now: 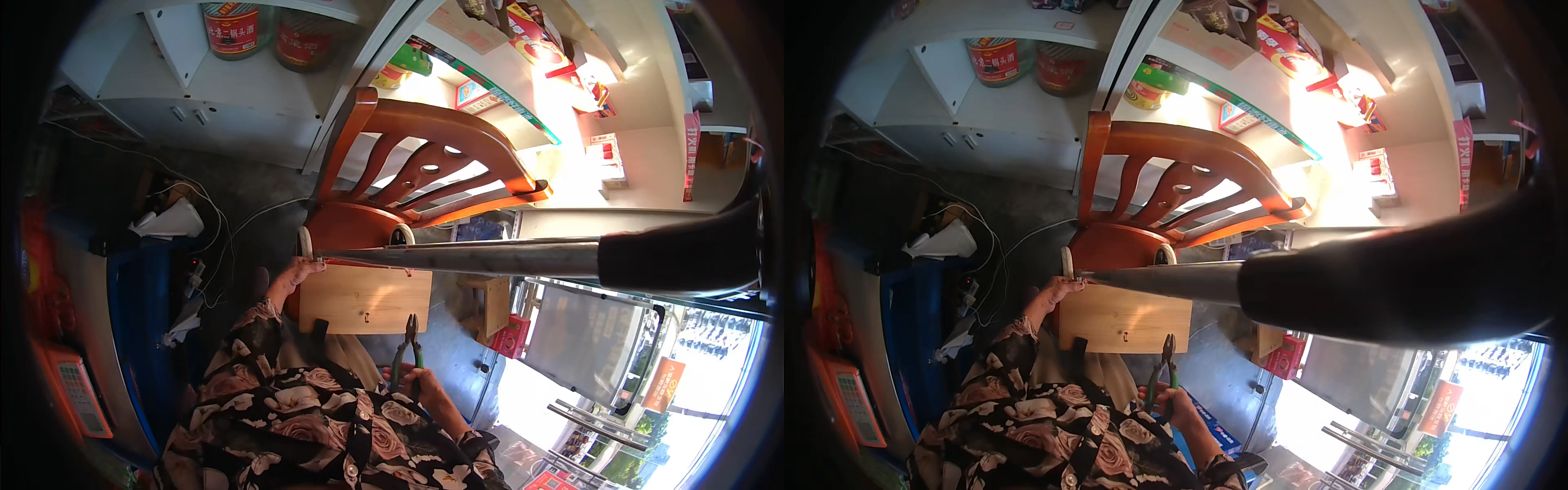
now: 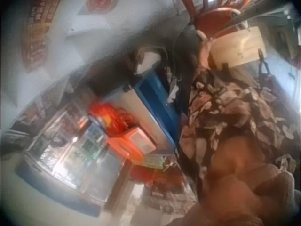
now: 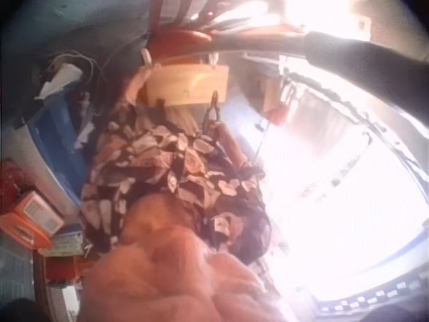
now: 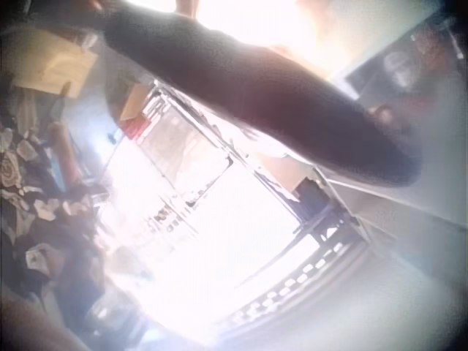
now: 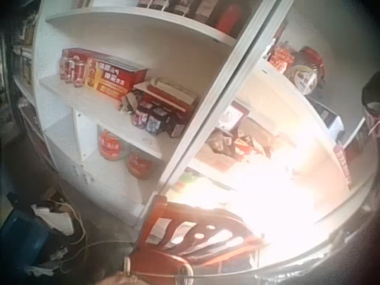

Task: The person assembles a metal walker by attaching a wooden board to its frame using pliers. They repeatedly tighten and adjust the connections, then wipe the board with a cloth before continuing to secure the frame.

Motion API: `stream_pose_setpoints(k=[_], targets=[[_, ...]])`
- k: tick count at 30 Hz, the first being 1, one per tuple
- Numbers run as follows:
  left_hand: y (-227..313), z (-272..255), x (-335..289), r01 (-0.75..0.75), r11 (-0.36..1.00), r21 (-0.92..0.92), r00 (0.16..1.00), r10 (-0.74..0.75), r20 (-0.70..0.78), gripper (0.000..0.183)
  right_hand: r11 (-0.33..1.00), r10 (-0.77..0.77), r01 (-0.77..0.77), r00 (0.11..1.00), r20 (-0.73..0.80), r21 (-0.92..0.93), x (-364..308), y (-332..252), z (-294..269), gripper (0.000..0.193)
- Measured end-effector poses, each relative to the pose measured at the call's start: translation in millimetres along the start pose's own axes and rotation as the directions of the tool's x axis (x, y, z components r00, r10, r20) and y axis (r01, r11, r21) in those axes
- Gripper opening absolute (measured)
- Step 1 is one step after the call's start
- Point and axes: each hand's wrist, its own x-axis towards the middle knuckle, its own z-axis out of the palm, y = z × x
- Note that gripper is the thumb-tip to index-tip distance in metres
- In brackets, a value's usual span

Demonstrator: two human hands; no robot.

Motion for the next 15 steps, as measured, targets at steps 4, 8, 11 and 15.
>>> stream_pose_setpoints(k=[4,8,11,15], targets=[[4,-4,-1,-0.044,0.991,0.130,0.999,0.044,0.003,0.027,0.989,-0.146,0.149,0.984,-0.101,0.025,-16,35,-19,0.054],[13,-8,-2,0.010,0.951,0.310,1.000,-0.009,-0.006,0.031,0.933,-0.188,0.238,0.962,-0.199,0.271,-10,75,-37,0.051],[19,-11,-10,0.016,0.911,0.412,0.999,-0.001,-0.036,0.036,0.864,-0.152,0.206,0.977,-0.153,0.459,0,96,-54,0.045],[18,-1,-15,0.009,0.962,0.273,0.999,-0.020,0.038,0.040,0.809,-0.154,0.302,0.937,-0.314,0.504,18,125,-63,0.032]])
